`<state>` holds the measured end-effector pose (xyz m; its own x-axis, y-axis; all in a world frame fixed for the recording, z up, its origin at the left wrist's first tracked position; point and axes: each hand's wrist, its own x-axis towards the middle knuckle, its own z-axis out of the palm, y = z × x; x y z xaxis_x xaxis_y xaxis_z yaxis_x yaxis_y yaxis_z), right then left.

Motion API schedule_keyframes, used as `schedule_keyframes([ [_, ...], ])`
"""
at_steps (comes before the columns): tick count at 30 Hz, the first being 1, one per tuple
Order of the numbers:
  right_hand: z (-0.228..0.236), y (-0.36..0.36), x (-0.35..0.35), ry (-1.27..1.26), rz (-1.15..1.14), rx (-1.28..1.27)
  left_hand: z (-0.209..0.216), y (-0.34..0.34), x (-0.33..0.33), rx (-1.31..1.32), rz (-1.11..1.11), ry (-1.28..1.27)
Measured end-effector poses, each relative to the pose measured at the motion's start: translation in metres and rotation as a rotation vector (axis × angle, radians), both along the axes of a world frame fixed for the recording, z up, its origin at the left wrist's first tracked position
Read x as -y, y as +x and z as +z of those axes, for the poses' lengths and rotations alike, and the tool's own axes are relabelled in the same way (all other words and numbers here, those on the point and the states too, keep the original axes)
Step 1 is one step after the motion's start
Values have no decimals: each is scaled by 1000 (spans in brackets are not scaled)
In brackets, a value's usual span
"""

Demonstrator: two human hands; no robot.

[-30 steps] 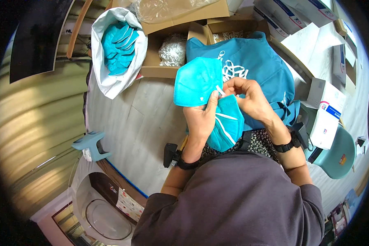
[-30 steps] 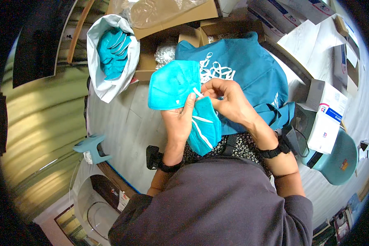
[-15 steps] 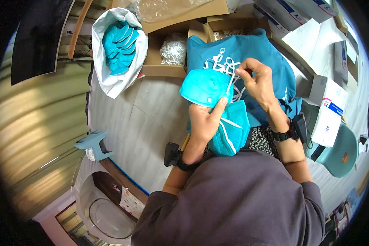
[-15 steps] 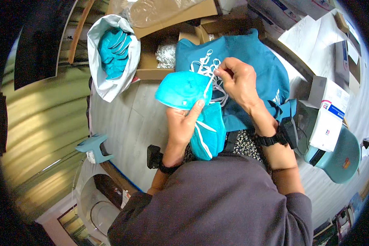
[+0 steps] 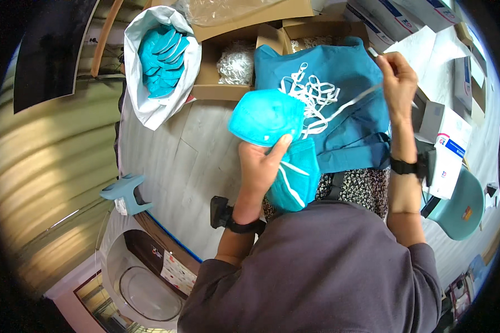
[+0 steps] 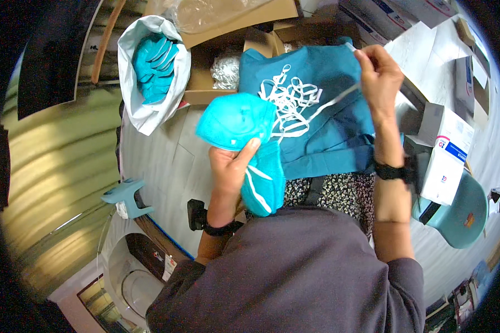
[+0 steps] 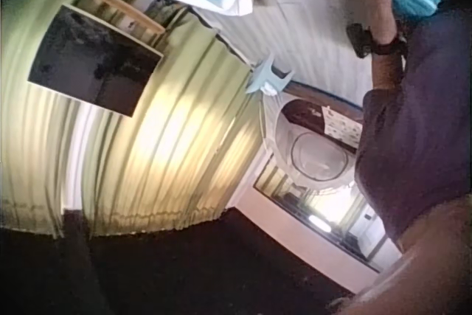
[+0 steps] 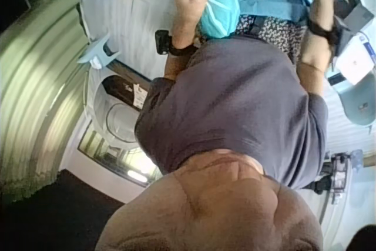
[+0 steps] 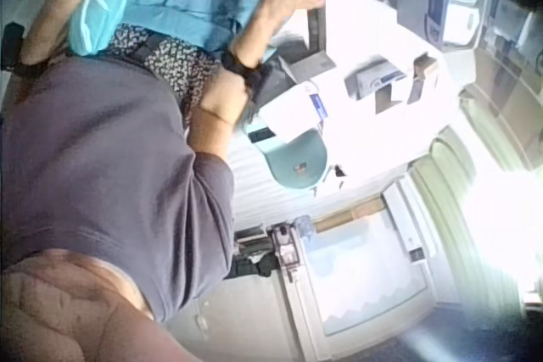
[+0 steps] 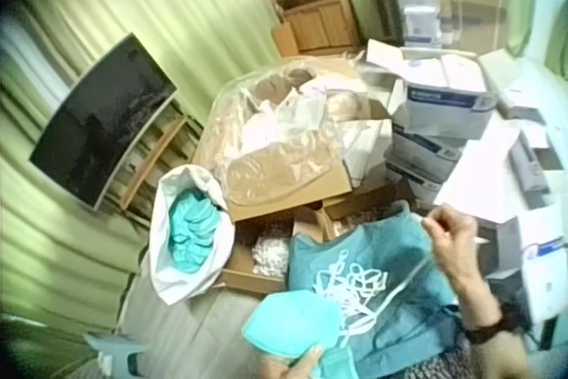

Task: Inspect and organize medical face masks and sterile packaging.

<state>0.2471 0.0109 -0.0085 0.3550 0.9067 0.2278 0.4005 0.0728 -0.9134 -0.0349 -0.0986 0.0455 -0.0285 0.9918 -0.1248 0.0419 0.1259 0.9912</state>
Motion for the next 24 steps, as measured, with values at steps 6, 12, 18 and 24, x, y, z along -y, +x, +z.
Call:
schedule_keyframes([
  [6, 22, -41, 29, -273, 725, 370, 19, -22, -8, 465, -142, -433],
  [12, 19, -68, 28, 128, 839, -255, 30, 1, -1, 915, -52, -717],
  [18, 16, -63, 29, -217, 789, -569, 8, -31, -11, -10, -482, -358],
  [24, 11, -65, 23, -265, 870, -444, 24, -19, -18, -85, -319, -197],
])
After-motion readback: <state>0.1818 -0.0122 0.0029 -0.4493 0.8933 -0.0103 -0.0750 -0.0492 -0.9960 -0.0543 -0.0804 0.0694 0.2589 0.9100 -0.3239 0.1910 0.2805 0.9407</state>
